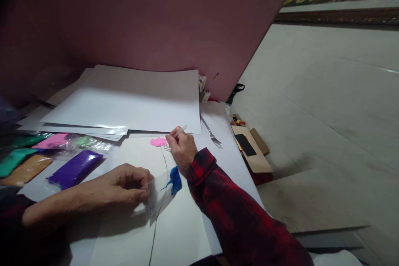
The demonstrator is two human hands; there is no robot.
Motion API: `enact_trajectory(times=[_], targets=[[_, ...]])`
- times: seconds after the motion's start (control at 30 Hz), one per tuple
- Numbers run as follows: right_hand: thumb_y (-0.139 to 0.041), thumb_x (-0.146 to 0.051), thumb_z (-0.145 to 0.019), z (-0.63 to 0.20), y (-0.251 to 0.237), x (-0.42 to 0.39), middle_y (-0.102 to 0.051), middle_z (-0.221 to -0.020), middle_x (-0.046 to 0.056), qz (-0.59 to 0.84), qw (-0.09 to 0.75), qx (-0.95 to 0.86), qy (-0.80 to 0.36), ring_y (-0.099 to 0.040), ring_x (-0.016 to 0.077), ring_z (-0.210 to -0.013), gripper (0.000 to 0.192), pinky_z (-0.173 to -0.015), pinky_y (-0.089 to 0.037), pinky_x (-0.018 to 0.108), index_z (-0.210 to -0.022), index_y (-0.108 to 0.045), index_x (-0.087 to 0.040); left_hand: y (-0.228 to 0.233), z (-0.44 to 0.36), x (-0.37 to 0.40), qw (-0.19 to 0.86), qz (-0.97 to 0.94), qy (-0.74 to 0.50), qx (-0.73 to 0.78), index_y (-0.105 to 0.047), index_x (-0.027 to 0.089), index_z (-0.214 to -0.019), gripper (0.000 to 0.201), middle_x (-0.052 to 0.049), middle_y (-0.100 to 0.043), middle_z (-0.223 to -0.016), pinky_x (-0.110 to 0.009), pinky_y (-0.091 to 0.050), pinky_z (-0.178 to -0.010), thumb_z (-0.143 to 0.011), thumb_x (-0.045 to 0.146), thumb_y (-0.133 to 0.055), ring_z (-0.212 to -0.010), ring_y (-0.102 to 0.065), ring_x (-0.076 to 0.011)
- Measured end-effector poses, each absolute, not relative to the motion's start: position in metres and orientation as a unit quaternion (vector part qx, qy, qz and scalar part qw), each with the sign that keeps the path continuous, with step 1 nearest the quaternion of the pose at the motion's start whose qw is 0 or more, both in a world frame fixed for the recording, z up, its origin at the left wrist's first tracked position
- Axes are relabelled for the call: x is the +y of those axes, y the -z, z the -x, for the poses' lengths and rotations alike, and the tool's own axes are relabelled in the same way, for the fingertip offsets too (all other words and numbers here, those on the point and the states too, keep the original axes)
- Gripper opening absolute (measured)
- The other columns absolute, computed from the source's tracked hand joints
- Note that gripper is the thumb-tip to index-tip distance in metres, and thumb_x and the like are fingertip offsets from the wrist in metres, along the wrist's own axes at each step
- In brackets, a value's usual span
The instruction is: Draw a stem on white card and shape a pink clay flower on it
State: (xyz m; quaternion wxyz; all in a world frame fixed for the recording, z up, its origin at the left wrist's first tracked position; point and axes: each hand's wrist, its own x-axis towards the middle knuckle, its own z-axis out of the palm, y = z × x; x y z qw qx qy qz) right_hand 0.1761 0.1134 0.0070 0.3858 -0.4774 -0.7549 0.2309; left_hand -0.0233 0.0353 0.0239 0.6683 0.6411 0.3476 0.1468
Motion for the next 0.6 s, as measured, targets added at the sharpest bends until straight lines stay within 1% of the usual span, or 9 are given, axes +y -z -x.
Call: enact_trajectory(times=[0.13,0.33,0.6], targets=[[-0.052,-0.033,-0.089,-0.175,-0.0059,0.1141,-0.058,-0.057,-0.002,0.47,0.375,-0.764,-0.236,-0.054,0.0126,-0.054,0.019,-0.057,-0.039,0.025,-0.076,-0.054,-0.019,-0.0229,0.0234,0.0353,0.669,-0.641,-0.15,0.345,-0.059,0.015,-0.075,0.016,0.003,-0.052,-0.065,-0.023,-0.034,-0.055,-0.082,0.03,-0.059,-0.058,-0.042,-0.0102],[-0.054,-0.032,-0.088,-0.1741,-0.0056,0.115,-0.055,-0.055,-0.004,0.469,0.363,-0.765,-0.251,-0.051,0.0118,-0.053,0.018,-0.056,-0.038,0.024,-0.074,-0.054,-0.02,-0.0239,0.0234,0.0352,0.675,-0.636,-0.151,0.344,-0.059,0.016,-0.075,0.016,0.003,-0.052,-0.065,-0.024,-0.033,-0.055,-0.082,0.029,-0.059,-0.058,-0.042,-0.0102],[-0.053,-0.028,-0.087,-0.1718,-0.0087,0.117,-0.058,-0.059,-0.002,0.507,0.344,-0.764,-0.205,-0.054,0.0134,-0.056,0.016,-0.06,-0.039,0.026,-0.072,-0.053,-0.019,-0.0251,0.0227,0.0352,0.663,-0.646,-0.147,0.35,-0.06,0.016,-0.075,0.016,0.004,-0.051,-0.064,-0.023,-0.032,-0.054,-0.082,0.031,-0.059,-0.058,-0.042,-0.0104]])
